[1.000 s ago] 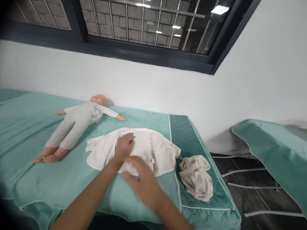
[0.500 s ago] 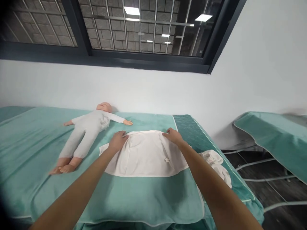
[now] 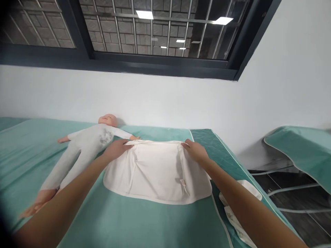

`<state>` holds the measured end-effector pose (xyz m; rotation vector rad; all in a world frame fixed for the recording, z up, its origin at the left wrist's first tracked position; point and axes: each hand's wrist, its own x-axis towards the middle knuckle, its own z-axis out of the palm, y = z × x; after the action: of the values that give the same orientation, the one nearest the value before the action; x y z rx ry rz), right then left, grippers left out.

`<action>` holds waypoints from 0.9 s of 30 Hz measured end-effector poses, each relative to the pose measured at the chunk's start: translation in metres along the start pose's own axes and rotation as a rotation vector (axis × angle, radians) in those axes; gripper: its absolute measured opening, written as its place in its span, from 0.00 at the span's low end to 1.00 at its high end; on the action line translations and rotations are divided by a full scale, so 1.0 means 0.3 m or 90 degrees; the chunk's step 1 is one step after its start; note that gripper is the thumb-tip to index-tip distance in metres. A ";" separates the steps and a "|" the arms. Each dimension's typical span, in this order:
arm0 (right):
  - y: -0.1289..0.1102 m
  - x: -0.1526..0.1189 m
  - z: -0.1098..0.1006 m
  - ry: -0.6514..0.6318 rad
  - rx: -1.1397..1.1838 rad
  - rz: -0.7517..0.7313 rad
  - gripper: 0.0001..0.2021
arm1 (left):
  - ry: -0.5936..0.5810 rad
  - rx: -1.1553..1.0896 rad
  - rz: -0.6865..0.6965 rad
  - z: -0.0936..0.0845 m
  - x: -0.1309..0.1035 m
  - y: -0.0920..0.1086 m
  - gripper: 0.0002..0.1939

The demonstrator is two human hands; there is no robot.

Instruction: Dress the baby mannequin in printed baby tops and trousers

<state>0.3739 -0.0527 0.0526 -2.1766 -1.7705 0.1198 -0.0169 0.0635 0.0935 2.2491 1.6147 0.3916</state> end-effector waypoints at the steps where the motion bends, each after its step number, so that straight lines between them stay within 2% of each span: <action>1: -0.008 0.031 0.002 0.006 -0.013 0.001 0.20 | 0.012 0.037 -0.023 0.001 0.025 0.011 0.23; 4: -0.040 0.108 0.015 0.032 -0.044 0.002 0.20 | 0.066 0.136 -0.062 0.023 0.072 0.049 0.22; 7: -0.091 0.111 0.054 0.089 -0.064 -0.010 0.17 | 0.185 0.222 -0.002 0.092 0.041 0.081 0.18; 9: -0.132 0.054 0.100 0.143 -0.069 -0.058 0.18 | 0.220 0.242 0.087 0.156 -0.032 0.084 0.18; 11: -0.172 -0.038 0.152 0.177 -0.060 -0.148 0.18 | 0.182 0.208 0.169 0.218 -0.135 0.066 0.16; 13: -0.204 -0.140 0.197 0.150 -0.038 -0.224 0.18 | 0.157 0.150 0.198 0.261 -0.254 0.026 0.17; 15: -0.229 -0.225 0.223 0.103 -0.015 -0.269 0.18 | 0.136 0.106 0.206 0.270 -0.369 -0.026 0.18; 17: -0.260 -0.270 0.227 0.076 0.006 -0.293 0.18 | 0.128 0.081 0.205 0.243 -0.460 -0.083 0.18; 20: -0.344 -0.253 0.220 0.065 0.060 -0.297 0.18 | 0.153 0.046 0.190 0.141 -0.532 -0.165 0.18; 23: -0.488 -0.154 0.239 0.038 0.182 -0.256 0.19 | 0.247 -0.002 0.116 -0.003 -0.531 -0.254 0.18; 25: -0.605 -0.056 0.276 0.013 0.277 -0.208 0.21 | 0.339 -0.051 0.055 -0.098 -0.505 -0.327 0.17; 27: -0.724 0.063 0.322 0.009 0.340 -0.173 0.22 | 0.380 -0.128 -0.022 -0.177 -0.467 -0.412 0.18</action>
<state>0.1485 0.0222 0.0309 -1.5493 -1.7548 0.4517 -0.1885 -0.0270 0.0853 2.0558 1.7701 1.2510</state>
